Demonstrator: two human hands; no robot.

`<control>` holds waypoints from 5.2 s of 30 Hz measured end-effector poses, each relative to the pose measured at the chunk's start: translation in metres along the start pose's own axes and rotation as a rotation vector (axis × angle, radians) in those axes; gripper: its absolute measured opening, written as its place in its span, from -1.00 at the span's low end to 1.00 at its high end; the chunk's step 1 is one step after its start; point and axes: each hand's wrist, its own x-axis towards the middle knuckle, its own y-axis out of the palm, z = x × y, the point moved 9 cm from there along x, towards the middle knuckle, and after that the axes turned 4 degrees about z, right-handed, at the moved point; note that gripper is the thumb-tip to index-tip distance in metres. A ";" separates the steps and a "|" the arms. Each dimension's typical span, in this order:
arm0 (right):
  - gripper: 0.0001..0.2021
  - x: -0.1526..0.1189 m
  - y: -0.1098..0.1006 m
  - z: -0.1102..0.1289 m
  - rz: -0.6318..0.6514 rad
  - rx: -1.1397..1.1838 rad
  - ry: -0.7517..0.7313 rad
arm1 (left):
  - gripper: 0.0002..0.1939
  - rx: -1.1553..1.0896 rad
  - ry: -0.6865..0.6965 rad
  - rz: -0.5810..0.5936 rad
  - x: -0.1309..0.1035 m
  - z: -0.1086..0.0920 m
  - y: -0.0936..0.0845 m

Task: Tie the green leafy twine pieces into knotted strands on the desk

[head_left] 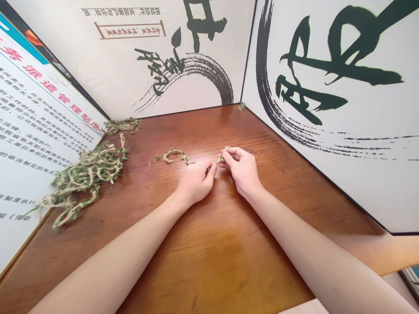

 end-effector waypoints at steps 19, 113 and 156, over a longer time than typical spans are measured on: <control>-0.84 0.006 -0.013 0.007 -0.072 -0.043 -0.081 | -0.65 0.059 0.006 0.031 0.000 -0.002 0.004; -0.86 -0.030 0.033 0.039 0.234 -0.610 -0.585 | -0.81 -0.408 -0.085 -0.267 0.000 0.019 -0.017; -0.84 -0.020 0.025 0.021 0.156 -0.537 -0.297 | -0.74 0.116 0.000 -0.345 -0.009 -0.001 -0.022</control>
